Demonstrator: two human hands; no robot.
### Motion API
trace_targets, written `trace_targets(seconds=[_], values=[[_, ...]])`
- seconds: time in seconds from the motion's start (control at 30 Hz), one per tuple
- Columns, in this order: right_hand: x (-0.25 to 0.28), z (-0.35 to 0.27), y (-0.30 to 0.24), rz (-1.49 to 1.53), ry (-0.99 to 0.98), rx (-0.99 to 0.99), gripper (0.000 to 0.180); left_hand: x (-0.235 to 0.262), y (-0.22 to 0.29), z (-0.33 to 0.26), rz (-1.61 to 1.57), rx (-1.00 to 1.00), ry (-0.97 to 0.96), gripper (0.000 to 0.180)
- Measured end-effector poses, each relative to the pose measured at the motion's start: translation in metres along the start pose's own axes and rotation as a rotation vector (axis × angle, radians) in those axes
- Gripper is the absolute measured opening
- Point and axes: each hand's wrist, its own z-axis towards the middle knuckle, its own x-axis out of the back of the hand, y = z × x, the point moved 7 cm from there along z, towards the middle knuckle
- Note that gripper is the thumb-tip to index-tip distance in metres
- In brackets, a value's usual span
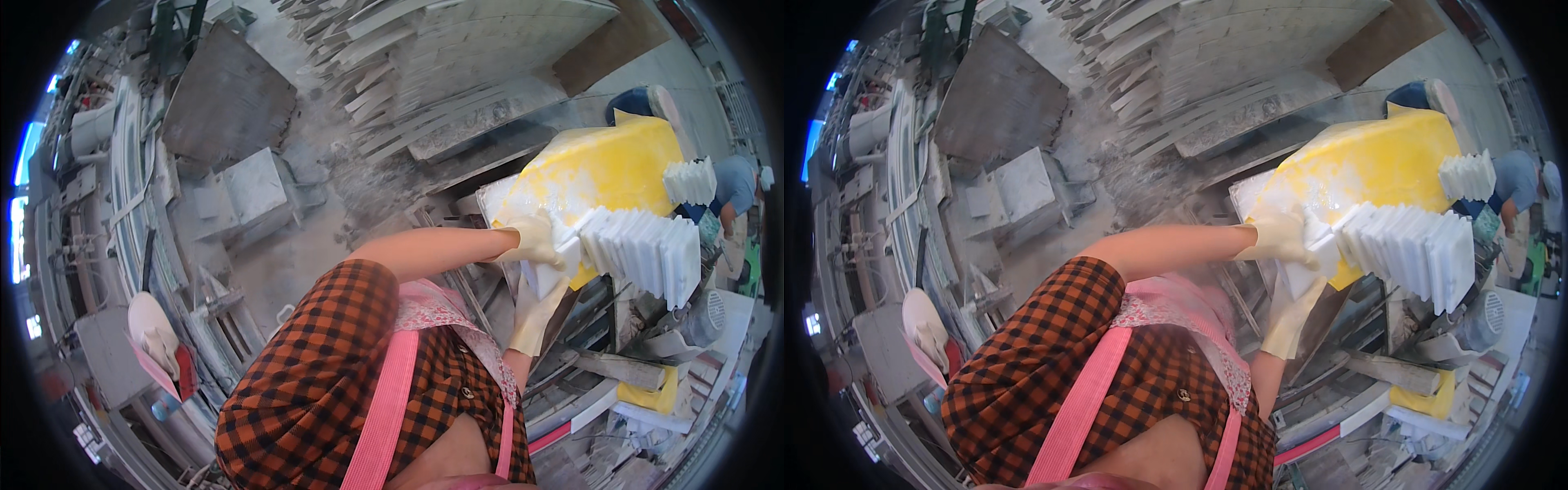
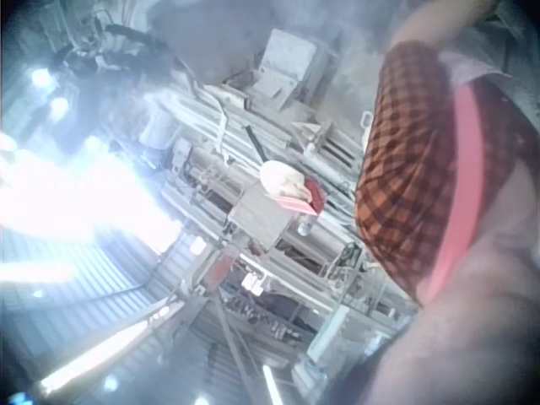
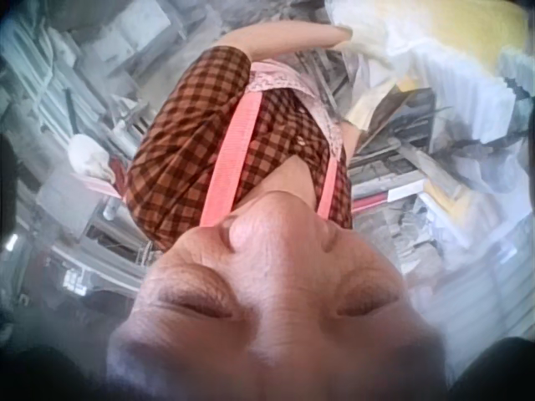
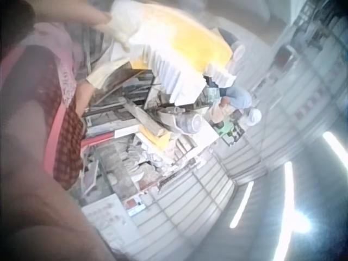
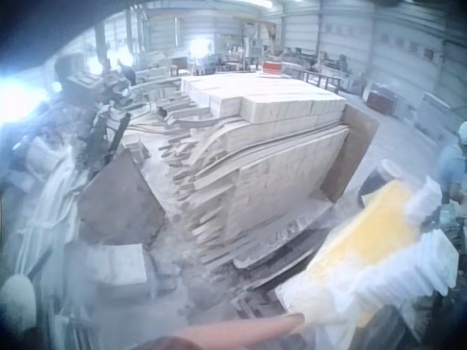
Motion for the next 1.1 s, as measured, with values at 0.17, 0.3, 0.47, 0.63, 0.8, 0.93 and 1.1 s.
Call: trace_targets(seconds=[0.17, 0.3, 0.47, 0.63, 0.8, 0.93, 1.1], values=[[0.000, -0.003, -0.005, -0.126, -0.044, -0.147, 0.076, 0.006, -0.012, 0.018, -0.068, -0.039, -0.073, 0.112], [-0.014, -0.004, -0.001, 0.038, -0.089, -0.131, 0.077, -0.002, -0.026, 0.031, -0.076, -0.018, -0.121, 0.113], [-0.038, -0.007, -0.001, 0.018, 0.036, -0.012, 0.073, 0.010, -0.033, 0.035, -0.136, -0.014, -0.175, 0.117], [-0.126, 0.010, -0.036, -0.131, 0.014, 0.175, 0.070, 0.100, -0.038, 0.024, -0.212, -0.014, -0.100, 0.127], [-0.291, 0.073, -0.079, -0.303, -0.120, 0.315, 0.060, 0.257, -0.053, 0.025, -0.487, -0.163, 0.195, 0.113], [-0.452, 0.130, -0.106, -0.424, -0.320, 0.317, 0.053, 0.391, -0.071, 0.026, -0.895, -0.415, 0.387, 0.101], [-0.639, 0.186, -0.128, -0.560, -0.722, 0.299, 0.057, 0.532, -0.096, 0.028, -1.022, -0.483, 0.630, 0.096]])
